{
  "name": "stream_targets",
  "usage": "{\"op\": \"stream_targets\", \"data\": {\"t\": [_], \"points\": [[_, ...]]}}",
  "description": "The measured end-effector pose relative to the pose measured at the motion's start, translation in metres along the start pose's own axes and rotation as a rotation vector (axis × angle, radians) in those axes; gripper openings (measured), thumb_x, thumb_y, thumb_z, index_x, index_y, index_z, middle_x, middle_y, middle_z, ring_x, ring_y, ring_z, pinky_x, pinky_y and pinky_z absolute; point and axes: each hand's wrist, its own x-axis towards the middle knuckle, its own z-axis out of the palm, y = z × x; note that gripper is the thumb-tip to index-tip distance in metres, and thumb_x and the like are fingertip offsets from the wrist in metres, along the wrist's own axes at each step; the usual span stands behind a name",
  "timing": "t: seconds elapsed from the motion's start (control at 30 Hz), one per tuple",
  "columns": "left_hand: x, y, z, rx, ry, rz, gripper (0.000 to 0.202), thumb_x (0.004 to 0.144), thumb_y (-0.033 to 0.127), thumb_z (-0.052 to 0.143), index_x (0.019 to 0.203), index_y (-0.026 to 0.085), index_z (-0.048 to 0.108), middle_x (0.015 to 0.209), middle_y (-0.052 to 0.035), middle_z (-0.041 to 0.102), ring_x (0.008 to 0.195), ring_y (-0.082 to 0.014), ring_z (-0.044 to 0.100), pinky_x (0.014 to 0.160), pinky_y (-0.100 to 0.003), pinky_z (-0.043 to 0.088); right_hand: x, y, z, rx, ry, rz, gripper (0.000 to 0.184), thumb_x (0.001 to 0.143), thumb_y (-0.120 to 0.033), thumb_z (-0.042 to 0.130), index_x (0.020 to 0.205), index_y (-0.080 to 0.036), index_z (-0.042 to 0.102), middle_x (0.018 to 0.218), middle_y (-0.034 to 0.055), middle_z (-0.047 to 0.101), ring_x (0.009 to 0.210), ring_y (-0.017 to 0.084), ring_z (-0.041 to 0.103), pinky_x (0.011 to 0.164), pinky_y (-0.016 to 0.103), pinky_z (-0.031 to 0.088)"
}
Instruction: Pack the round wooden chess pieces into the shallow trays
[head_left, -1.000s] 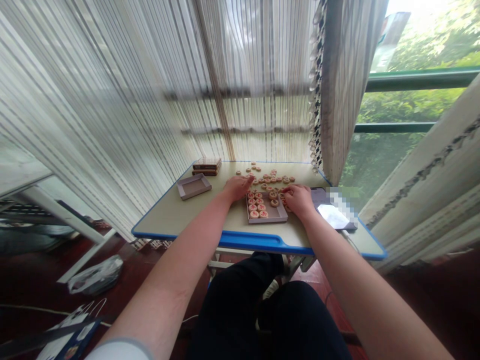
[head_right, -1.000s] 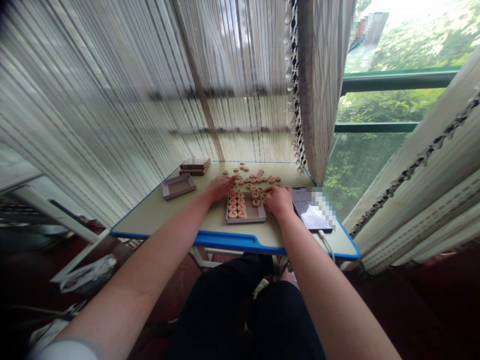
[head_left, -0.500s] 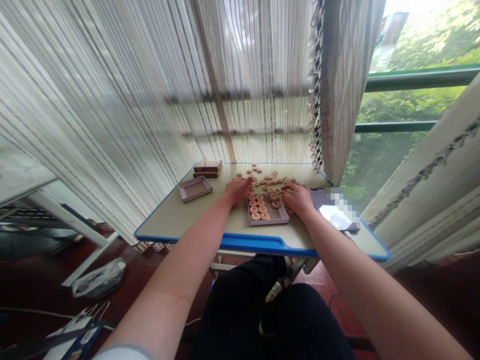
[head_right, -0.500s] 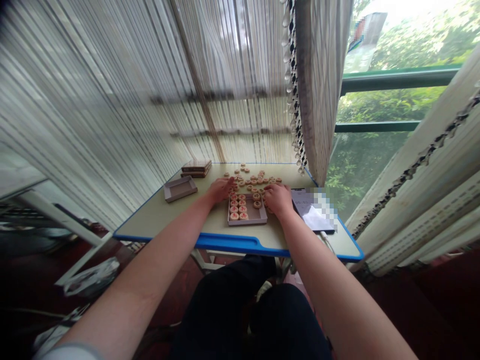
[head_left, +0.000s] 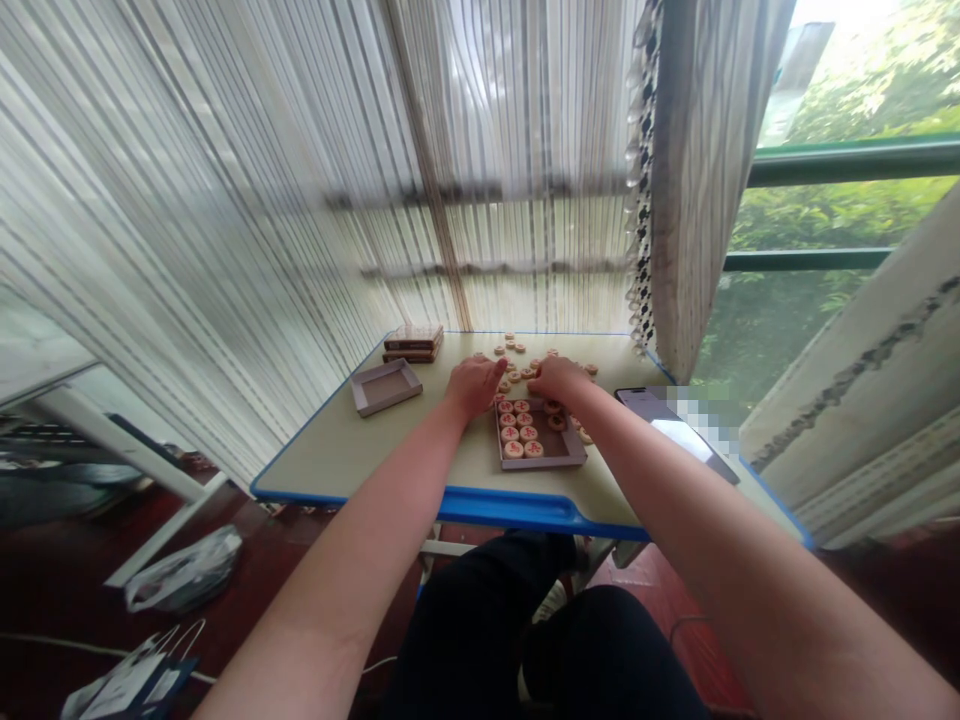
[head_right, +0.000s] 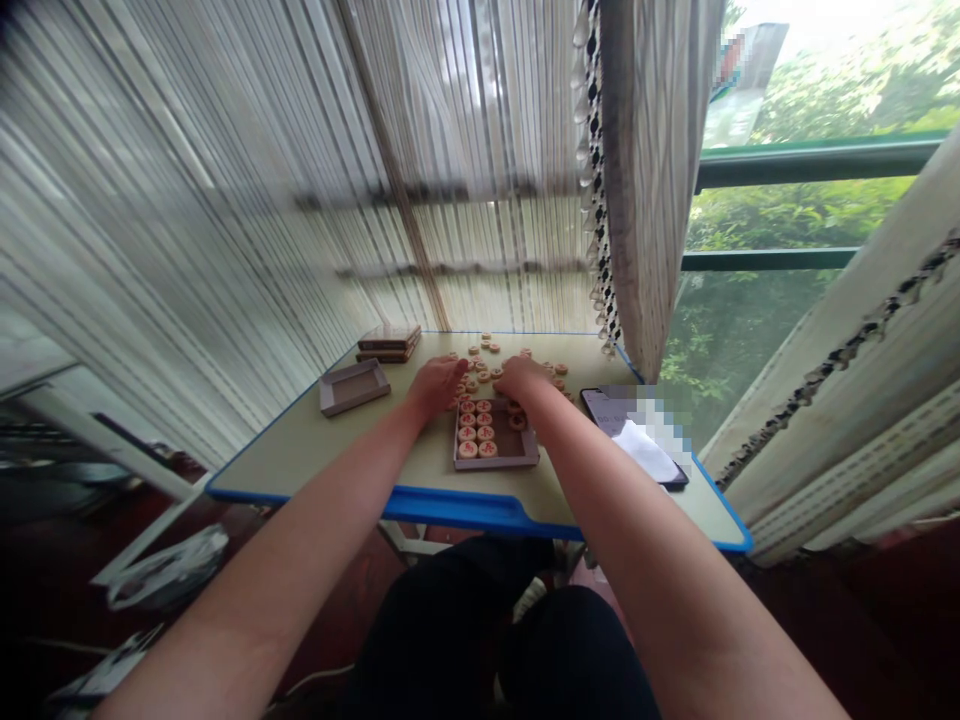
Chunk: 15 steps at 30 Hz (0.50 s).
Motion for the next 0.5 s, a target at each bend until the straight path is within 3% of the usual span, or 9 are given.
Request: {"op": "stream_targets", "data": {"t": [0.1,0.23,0.5], "points": [[0.0,0.0,0.0,0.002,0.011,-0.004,0.065,0.092,0.048,0.01,0.075,0.017,0.063,0.081,-0.0084,0.062,0.083,-0.0164,0.058,0.08,-0.032,0.043,-0.004,0.006,-0.003,0.047,0.048,-0.072,0.022,0.065,-0.028,0.062,0.084,-0.019,0.069,0.087,0.01,0.068,0.08,0.024,0.062,0.067,0.032,0.045],[0.0,0.0,0.0,-0.005,0.033,0.007,0.064,0.092,0.047,0.01,0.075,0.016,0.062,0.08,-0.0087,0.062,0.082,-0.016,0.057,0.08,-0.032,0.043,-0.03,0.023,-0.012,0.245,0.241,-0.085,0.035,0.068,-0.03,0.06,0.101,-0.019,0.064,0.09,0.0061,0.068,0.079,0.02,0.061,0.068,0.028,0.044],[-0.004,-0.001,0.0,-0.084,-0.011,0.009,0.07,0.091,0.048,0.004,0.088,0.017,0.066,0.09,-0.0094,0.065,0.093,-0.0172,0.057,0.086,-0.032,0.042,-0.115,0.047,-0.005,0.228,0.474,-0.42,0.014,0.074,-0.028,0.058,0.084,-0.021,0.065,0.085,0.0048,0.066,0.086,0.02,0.055,0.081,0.031,0.042]]}}
